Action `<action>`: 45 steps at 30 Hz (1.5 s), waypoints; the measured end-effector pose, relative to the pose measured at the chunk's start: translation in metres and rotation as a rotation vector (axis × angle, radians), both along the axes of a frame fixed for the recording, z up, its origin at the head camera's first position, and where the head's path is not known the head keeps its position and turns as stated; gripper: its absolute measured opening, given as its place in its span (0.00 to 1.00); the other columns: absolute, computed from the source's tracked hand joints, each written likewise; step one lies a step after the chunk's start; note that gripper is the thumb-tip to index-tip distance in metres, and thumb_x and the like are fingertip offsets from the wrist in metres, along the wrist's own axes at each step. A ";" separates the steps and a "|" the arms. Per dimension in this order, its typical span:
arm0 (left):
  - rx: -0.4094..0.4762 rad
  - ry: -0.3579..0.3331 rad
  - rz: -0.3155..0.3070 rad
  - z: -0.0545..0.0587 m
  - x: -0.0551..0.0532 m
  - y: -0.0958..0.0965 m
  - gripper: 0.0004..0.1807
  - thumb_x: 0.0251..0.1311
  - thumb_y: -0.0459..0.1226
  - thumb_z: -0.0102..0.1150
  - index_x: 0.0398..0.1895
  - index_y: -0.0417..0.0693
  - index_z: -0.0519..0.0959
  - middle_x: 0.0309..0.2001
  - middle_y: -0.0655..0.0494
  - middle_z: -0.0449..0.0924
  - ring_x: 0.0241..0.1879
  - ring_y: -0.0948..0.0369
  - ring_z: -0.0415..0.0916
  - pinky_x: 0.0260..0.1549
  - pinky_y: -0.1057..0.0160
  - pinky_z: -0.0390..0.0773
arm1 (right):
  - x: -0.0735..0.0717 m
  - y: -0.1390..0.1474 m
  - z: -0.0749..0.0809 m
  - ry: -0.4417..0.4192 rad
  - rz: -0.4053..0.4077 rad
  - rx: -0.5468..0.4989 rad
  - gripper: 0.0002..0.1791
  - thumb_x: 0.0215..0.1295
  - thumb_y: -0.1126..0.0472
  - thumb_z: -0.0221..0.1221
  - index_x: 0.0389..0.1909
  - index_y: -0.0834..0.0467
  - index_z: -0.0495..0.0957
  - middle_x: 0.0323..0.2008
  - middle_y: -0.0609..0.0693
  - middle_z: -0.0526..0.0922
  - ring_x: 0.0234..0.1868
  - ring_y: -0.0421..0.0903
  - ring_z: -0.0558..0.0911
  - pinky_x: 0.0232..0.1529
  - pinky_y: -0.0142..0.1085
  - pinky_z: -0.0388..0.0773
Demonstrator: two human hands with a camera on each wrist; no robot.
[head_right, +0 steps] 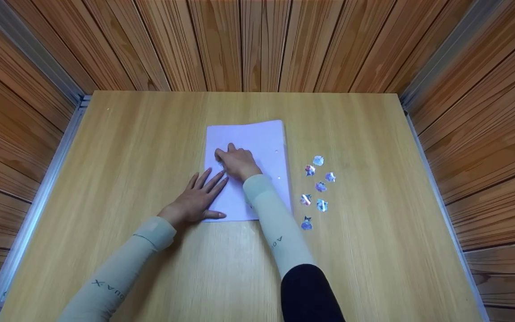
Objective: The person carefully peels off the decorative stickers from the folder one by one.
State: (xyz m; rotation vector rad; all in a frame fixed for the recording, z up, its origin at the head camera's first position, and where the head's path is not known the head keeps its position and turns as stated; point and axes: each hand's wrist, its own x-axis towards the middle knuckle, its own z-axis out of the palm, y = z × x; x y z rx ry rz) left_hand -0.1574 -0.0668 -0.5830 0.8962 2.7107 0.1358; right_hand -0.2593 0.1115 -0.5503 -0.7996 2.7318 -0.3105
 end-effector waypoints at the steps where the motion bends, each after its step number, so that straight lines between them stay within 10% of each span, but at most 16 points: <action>1: 0.004 -0.006 0.001 0.000 0.000 0.000 0.57 0.62 0.75 0.42 0.84 0.56 0.40 0.84 0.54 0.31 0.81 0.43 0.26 0.76 0.35 0.36 | 0.000 0.000 0.000 -0.002 -0.001 0.000 0.13 0.83 0.55 0.47 0.60 0.48 0.74 0.48 0.55 0.74 0.38 0.55 0.78 0.45 0.50 0.79; 19: 0.009 0.002 -0.002 0.004 0.001 0.001 0.56 0.63 0.75 0.43 0.84 0.56 0.41 0.84 0.54 0.31 0.81 0.43 0.27 0.76 0.36 0.35 | 0.000 0.007 0.004 -0.123 -0.100 -0.060 0.13 0.82 0.52 0.46 0.59 0.44 0.74 0.50 0.51 0.74 0.48 0.53 0.78 0.55 0.52 0.76; 45: 0.014 0.004 0.000 0.000 0.001 -0.001 0.57 0.62 0.75 0.42 0.84 0.56 0.40 0.84 0.53 0.32 0.81 0.43 0.27 0.76 0.35 0.36 | -0.001 0.021 -0.001 -0.227 -0.202 -0.300 0.08 0.82 0.51 0.46 0.51 0.46 0.73 0.45 0.53 0.73 0.35 0.50 0.79 0.38 0.42 0.75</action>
